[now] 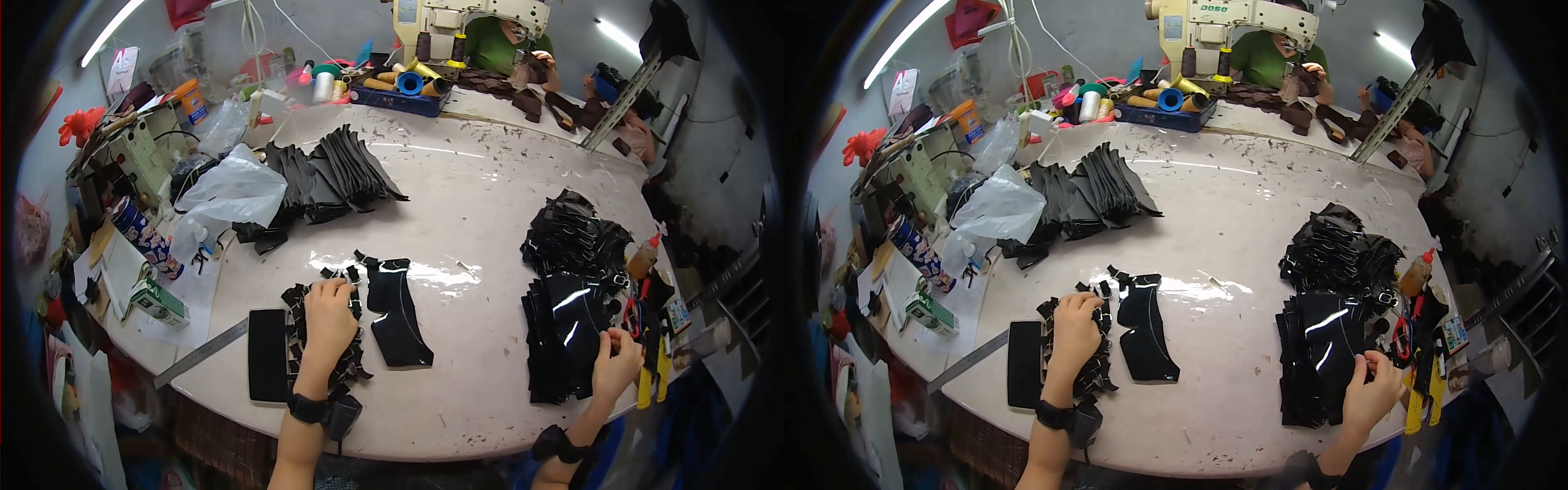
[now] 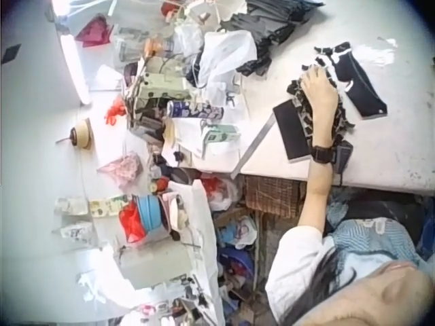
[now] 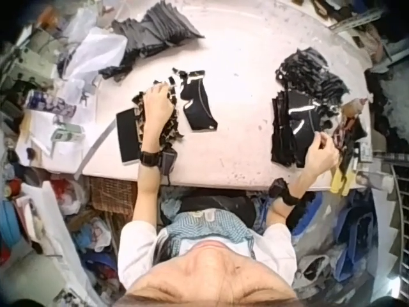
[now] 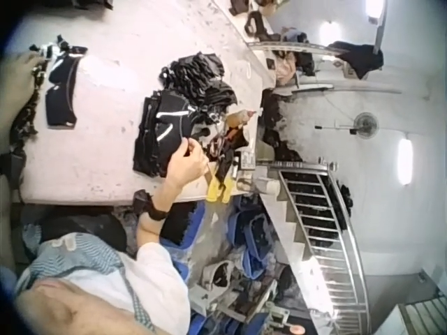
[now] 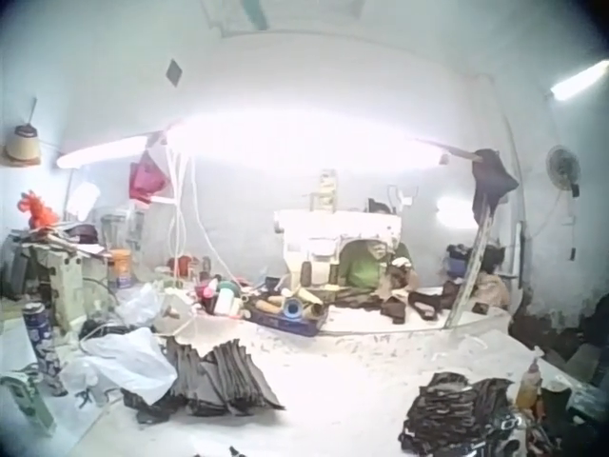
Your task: Manually aligning and attaching straps, clips, and buckled elements to patent black leather shoe or boot upper components.
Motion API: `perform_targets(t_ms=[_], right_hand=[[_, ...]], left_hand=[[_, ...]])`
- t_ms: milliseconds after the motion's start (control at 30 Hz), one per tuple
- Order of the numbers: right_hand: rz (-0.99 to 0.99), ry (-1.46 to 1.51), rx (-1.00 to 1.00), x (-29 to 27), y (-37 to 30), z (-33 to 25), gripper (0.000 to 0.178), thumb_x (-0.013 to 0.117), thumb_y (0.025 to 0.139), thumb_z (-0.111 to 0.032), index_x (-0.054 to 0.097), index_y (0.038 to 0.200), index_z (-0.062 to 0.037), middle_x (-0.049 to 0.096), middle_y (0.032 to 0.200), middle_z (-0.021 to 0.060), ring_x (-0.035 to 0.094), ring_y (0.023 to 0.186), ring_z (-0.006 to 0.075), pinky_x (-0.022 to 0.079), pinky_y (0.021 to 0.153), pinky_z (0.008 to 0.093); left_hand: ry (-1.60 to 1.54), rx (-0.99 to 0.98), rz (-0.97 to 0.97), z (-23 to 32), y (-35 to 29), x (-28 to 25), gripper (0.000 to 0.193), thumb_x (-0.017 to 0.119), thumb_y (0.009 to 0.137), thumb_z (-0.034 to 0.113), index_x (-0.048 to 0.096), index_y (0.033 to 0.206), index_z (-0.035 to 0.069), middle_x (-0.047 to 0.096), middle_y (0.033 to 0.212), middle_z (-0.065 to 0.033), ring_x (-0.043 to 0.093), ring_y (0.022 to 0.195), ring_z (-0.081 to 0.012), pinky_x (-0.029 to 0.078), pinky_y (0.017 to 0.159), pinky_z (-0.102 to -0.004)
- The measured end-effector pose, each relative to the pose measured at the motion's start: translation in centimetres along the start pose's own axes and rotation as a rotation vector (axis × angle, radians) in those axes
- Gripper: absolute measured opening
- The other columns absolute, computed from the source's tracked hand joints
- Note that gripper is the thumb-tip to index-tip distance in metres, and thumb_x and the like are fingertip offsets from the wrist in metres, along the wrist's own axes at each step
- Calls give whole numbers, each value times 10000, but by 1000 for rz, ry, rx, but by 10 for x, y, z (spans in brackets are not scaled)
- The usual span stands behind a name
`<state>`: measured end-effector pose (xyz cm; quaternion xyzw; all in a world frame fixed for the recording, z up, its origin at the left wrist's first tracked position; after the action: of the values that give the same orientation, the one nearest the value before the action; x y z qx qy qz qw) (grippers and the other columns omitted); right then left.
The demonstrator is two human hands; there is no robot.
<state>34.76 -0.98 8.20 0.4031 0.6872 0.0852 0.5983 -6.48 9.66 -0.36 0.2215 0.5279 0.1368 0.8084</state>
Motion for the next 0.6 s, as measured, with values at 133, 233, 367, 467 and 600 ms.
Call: perform_targets(t_ms=[133, 233, 367, 467, 600], right_hand=[[3, -96, 7, 4, -1, 7, 137, 642, 736, -155, 580, 833, -82, 576, 819, 26, 507, 864, 218, 325, 836, 368], [204, -57, -179, -16, -2, -21, 148, 630, 737, -134, 555, 824, -41, 558, 836, 67, 511, 836, 245, 350, 826, 364], [241, 578, -306, -65, -20, -72, 135, 552, 772, -81, 515, 854, 19, 541, 851, 124, 512, 831, 259, 390, 805, 370], [372, 1057, -686, -108, -64, -98, 190, 504, 784, -170, 509, 867, 1, 544, 880, 156, 522, 832, 262, 409, 789, 389], [824, 1710, -807, -165, -82, -128, 236, 555, 820, -226, 527, 639, -78, 567, 687, -18, 503, 459, 68, 448, 486, 254]], left_hand=[[-40, 29, -73, 8, 0, 4, 270, 581, 653, 31, 602, 919, 69, 566, 976, -79, 485, 963, -266, 371, 819, -363], [33, 42, -225, 7, -9, 23, 296, 683, 656, 175, 596, 923, 82, 563, 963, -64, 484, 925, -252, 367, 790, -355], [149, 32, -164, 2, -7, 33, 192, 663, 676, 170, 603, 832, 77, 561, 838, -49, 483, 789, -239, 356, 685, -360], [119, -29, -115, -7, -6, 28, 86, 582, 737, 122, 587, 767, 41, 547, 733, -79, 480, 758, -251, 347, 689, -370], [88, -22, 37, 0, 1, 14, 92, 585, 741, 124, 581, 755, 33, 555, 708, -84, 479, 733, -252, 351, 699, -375]])
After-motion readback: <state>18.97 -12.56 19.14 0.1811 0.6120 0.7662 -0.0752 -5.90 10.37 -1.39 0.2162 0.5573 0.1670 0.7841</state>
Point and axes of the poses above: each hand's wrist, its own y-axis towards the middle knuckle, its own x-axis out of the palm, z = x × y, the point moved 7 cm from there along y, towards the middle knuckle
